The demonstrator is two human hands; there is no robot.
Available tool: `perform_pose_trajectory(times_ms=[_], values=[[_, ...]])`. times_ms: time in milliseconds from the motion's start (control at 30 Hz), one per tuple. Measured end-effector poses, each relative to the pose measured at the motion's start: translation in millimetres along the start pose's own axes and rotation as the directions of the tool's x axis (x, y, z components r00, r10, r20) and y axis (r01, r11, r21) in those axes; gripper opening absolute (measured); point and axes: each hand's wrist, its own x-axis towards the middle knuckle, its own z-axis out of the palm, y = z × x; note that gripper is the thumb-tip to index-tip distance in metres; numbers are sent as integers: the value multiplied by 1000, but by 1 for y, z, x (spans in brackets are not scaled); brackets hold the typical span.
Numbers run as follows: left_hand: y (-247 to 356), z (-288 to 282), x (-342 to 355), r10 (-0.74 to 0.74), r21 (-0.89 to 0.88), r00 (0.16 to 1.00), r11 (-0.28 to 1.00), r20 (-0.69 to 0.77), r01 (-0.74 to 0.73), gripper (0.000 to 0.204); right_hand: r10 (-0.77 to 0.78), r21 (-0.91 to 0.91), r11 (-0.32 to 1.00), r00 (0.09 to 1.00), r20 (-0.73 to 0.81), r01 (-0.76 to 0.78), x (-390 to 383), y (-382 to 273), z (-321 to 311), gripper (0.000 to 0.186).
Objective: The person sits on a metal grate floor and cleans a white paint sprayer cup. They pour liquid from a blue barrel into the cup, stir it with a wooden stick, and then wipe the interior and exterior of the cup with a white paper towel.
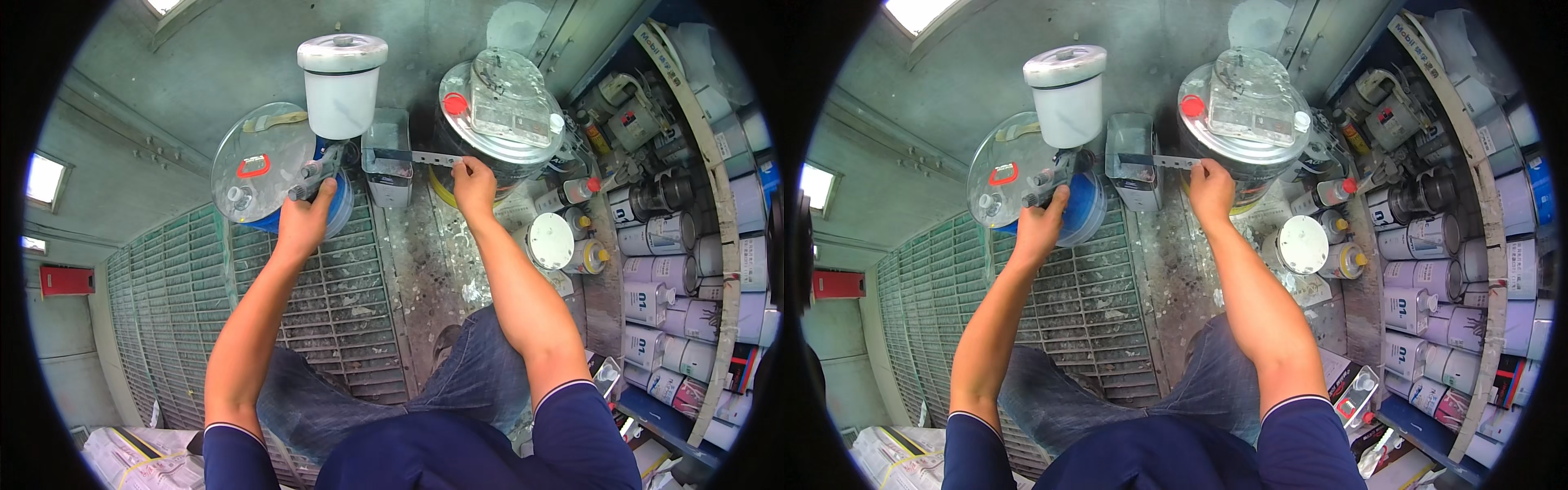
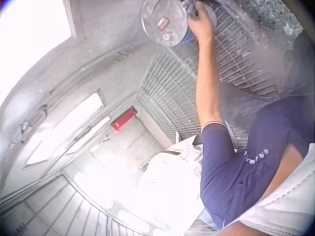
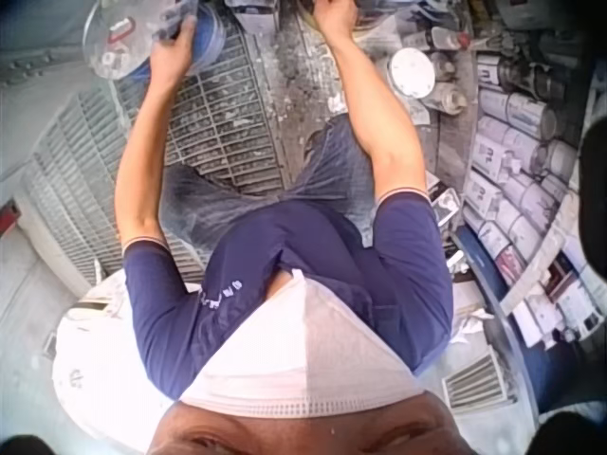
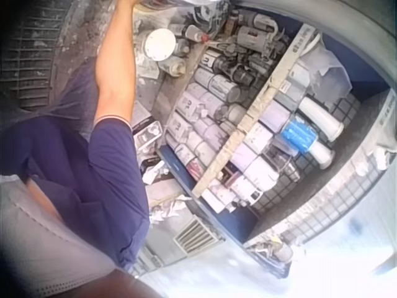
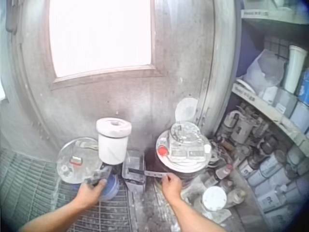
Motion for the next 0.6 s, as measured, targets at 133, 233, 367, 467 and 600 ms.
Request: perform_pose_trajectory(times_ms=[133,233,367,467,600], values=[[-4,1,2,13,4,1000,1000,-2,-13,40,-10,1,1000,1000,1,10,1,0,-3,22],[-9,3,2,37,-13,999,999,-9,-37,39,-10,6,1000,1000,6,10,0,1,-4,22],[-8,6,0,12,-23,1000,1000,4,-12,38,-2,15,1000,1000,3,2,0,2,-5,22],[-12,6,0,6,-55,1000,998,4,-6,38,-2,35,999,1000,1,2,-1,0,-4,22],[-12,7,-1,-3,-68,1000,998,13,4,37,6,31,999,1000,3,-6,0,1,-4,23]])
